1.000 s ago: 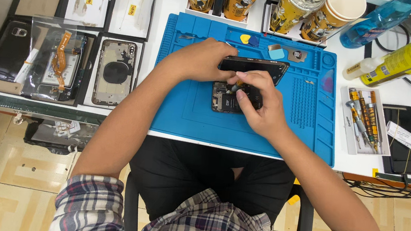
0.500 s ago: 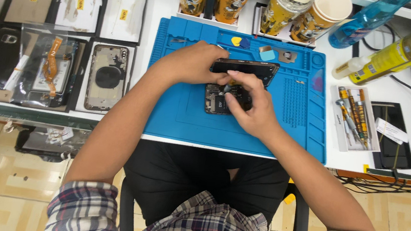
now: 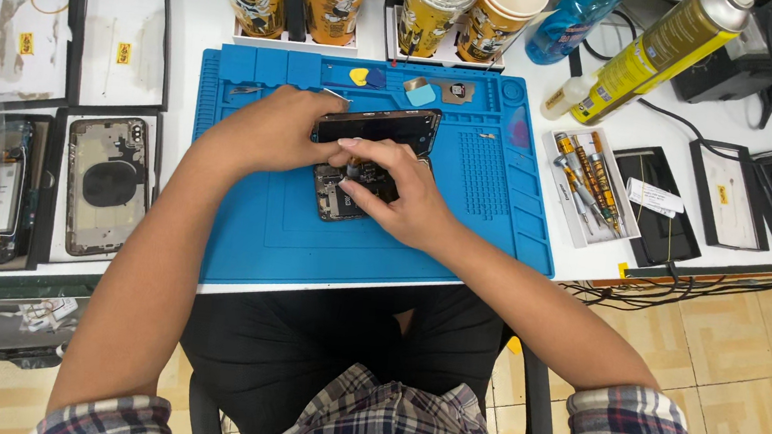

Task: The person disassembles a smartphone on a blue work mat, using a screwdriver to remove screws and a plastic pry tool to separate the screen. They then apply a liquid from a bottle to the internal components and use a yellow tool to clean the battery area.

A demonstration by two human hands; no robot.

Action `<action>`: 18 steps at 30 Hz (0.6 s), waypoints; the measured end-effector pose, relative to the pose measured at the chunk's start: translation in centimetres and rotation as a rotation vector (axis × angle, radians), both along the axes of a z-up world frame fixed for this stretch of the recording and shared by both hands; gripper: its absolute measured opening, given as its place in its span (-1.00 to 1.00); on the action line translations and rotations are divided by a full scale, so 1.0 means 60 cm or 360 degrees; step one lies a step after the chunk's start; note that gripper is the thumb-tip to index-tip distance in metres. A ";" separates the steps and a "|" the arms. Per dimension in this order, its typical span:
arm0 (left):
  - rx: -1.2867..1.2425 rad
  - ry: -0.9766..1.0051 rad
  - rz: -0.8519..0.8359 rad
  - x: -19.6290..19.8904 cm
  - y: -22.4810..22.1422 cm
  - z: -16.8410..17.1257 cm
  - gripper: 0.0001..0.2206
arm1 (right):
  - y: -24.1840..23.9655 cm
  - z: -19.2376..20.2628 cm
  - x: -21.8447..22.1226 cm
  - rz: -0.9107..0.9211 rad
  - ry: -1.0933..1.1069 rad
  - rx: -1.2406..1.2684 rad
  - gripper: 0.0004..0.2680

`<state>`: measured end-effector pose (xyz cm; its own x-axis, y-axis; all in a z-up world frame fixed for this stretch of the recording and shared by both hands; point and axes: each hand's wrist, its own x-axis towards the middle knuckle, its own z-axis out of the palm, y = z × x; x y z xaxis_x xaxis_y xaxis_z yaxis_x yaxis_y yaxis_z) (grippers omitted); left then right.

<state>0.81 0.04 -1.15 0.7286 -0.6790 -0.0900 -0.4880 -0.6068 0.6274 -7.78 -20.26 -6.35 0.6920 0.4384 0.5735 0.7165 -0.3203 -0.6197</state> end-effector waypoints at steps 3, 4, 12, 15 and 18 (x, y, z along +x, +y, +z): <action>0.0025 -0.0005 0.0001 -0.006 0.001 0.003 -0.55 | -0.003 -0.018 0.010 0.0014 -0.0100 -0.0053 -0.66; 0.0026 -0.0004 -0.0003 -0.004 0.000 -0.002 -0.55 | -0.003 -0.015 0.009 0.0010 -0.0099 -0.0052 -0.66; -0.0016 -0.0030 0.0020 -0.006 -0.002 0.003 -0.65 | -0.009 -0.033 0.020 -0.0076 -0.0153 -0.0092 -0.61; -0.0065 -0.0098 0.0001 0.007 0.002 -0.027 -0.72 | 0.001 -0.011 0.009 -0.0067 0.0012 0.0087 -0.64; -0.0183 -0.0075 -0.0013 0.021 0.004 -0.058 -0.73 | -0.004 -0.004 0.007 -0.0023 0.0004 0.0017 -0.62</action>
